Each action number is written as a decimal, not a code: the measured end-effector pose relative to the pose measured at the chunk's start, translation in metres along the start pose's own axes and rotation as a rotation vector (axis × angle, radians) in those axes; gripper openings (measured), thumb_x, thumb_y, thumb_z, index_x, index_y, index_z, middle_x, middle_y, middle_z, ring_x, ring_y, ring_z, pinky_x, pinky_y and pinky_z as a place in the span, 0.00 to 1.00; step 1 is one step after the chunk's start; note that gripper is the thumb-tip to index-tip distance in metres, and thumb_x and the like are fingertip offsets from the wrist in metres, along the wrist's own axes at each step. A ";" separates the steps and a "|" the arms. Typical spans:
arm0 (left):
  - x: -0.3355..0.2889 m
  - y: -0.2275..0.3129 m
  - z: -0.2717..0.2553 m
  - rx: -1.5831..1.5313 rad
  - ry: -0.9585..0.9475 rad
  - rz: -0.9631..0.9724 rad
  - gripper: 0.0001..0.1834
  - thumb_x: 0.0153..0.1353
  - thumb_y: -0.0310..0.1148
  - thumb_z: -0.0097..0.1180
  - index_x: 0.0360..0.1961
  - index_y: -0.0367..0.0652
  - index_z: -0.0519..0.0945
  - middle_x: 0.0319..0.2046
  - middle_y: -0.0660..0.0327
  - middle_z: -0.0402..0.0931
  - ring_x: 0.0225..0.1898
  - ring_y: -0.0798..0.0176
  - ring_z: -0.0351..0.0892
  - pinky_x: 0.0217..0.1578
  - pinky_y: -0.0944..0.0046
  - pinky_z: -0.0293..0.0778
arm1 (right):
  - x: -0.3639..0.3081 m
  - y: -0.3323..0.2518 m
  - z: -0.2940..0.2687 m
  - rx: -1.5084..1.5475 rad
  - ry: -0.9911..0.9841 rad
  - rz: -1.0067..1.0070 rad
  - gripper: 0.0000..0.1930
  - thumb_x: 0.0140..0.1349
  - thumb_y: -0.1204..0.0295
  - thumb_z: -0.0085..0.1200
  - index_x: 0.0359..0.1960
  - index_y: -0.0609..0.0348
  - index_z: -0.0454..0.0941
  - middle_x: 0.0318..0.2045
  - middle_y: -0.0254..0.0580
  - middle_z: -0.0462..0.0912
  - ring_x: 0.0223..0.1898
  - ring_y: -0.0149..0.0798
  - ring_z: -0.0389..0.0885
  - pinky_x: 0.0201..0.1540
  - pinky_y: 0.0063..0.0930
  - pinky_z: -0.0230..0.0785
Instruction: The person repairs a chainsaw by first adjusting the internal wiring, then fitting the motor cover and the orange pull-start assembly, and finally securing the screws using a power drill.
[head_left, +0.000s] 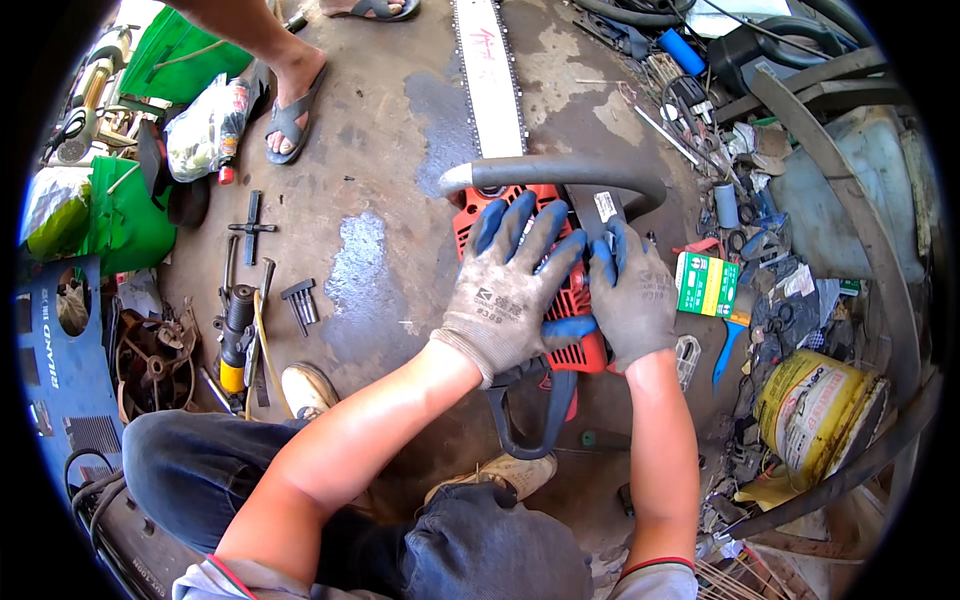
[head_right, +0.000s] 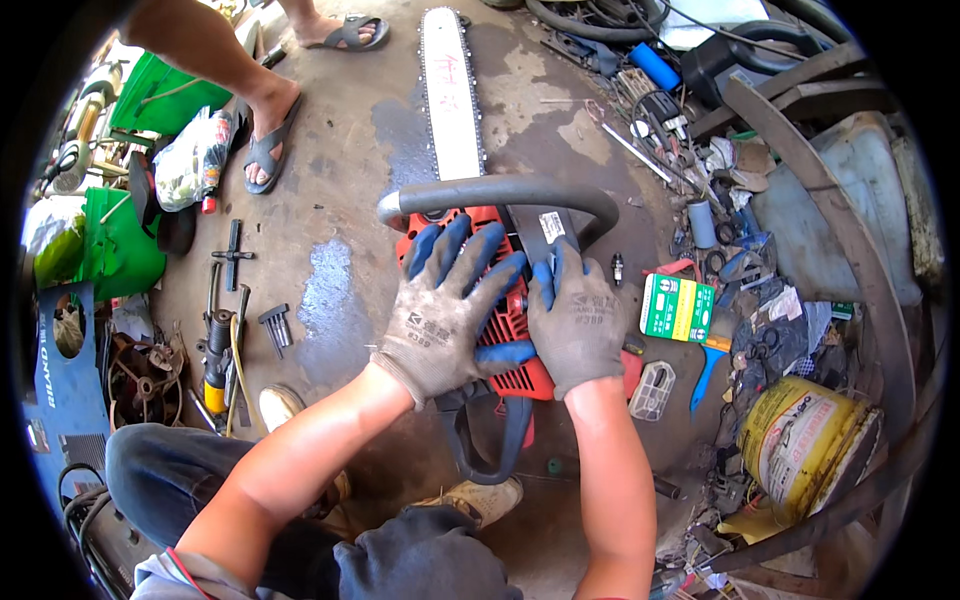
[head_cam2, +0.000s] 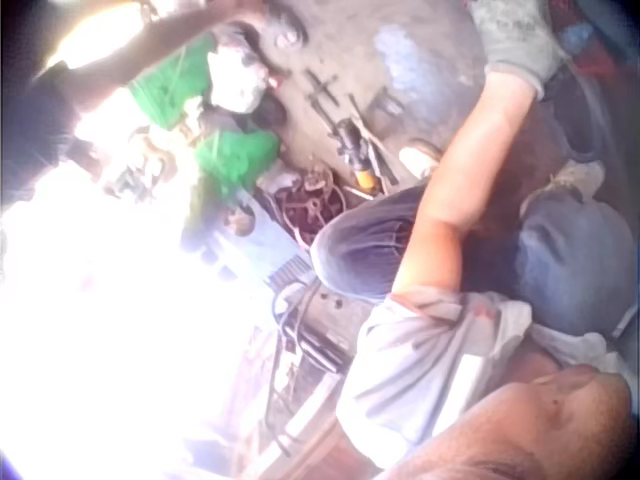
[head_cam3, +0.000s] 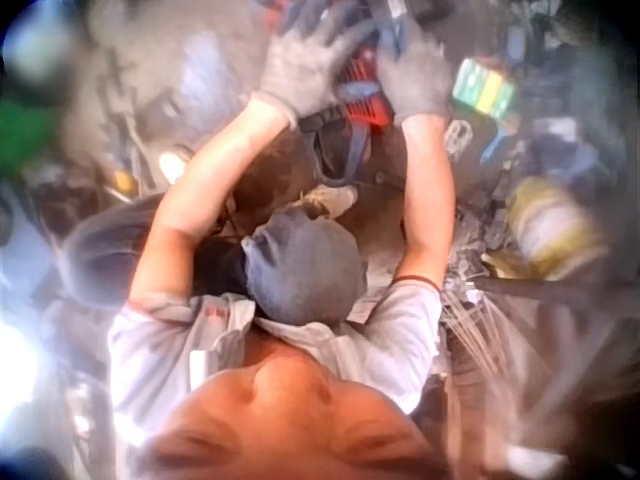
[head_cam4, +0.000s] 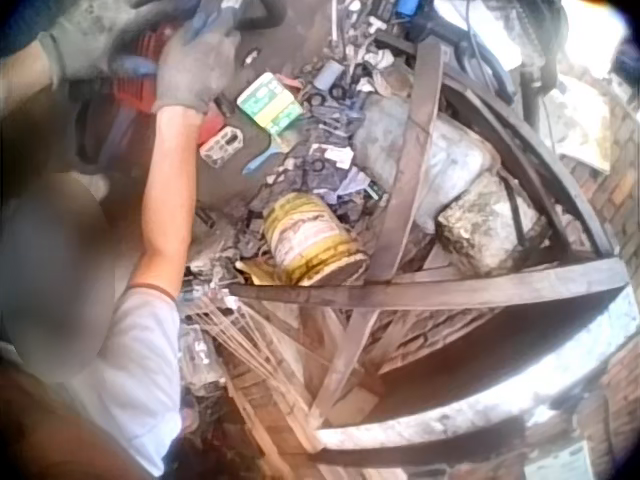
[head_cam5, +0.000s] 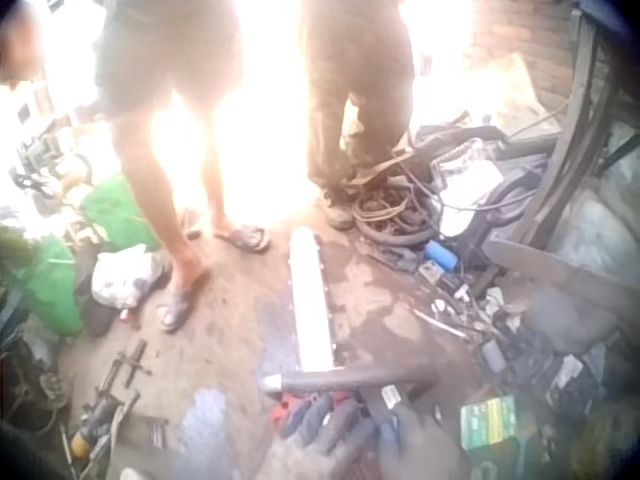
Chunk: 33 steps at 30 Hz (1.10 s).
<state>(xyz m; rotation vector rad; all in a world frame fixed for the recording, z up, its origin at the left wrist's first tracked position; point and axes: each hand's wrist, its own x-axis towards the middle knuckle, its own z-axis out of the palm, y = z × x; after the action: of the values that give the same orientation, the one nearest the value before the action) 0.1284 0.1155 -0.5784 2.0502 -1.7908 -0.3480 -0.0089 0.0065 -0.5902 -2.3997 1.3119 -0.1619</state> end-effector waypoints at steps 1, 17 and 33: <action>0.000 -0.002 0.001 -0.002 0.004 -0.002 0.48 0.42 0.61 0.67 0.64 0.52 0.69 0.67 0.51 0.59 0.69 0.39 0.53 0.66 0.36 0.49 | 0.002 0.005 0.000 0.041 0.004 0.001 0.22 0.61 0.62 0.53 0.55 0.58 0.74 0.41 0.56 0.80 0.42 0.56 0.80 0.47 0.49 0.71; 0.012 -0.003 0.002 0.124 0.066 0.018 0.28 0.60 0.46 0.55 0.61 0.50 0.73 0.60 0.54 0.69 0.62 0.41 0.63 0.63 0.40 0.55 | -0.005 0.013 -0.009 0.405 -0.083 0.136 0.22 0.58 0.61 0.58 0.50 0.62 0.75 0.41 0.59 0.81 0.43 0.56 0.82 0.48 0.45 0.73; 0.017 -0.004 0.005 0.100 0.134 0.076 0.21 0.55 0.36 0.59 0.52 0.49 0.79 0.56 0.51 0.72 0.62 0.38 0.64 0.65 0.38 0.53 | -0.001 0.036 -0.002 0.482 -0.007 0.035 0.20 0.57 0.63 0.57 0.49 0.58 0.76 0.38 0.57 0.80 0.40 0.57 0.81 0.46 0.46 0.73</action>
<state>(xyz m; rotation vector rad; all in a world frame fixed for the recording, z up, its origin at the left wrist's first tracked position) 0.1325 0.0987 -0.5834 2.0140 -1.8315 -0.0980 -0.0385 -0.0104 -0.6023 -1.9668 1.1525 -0.4094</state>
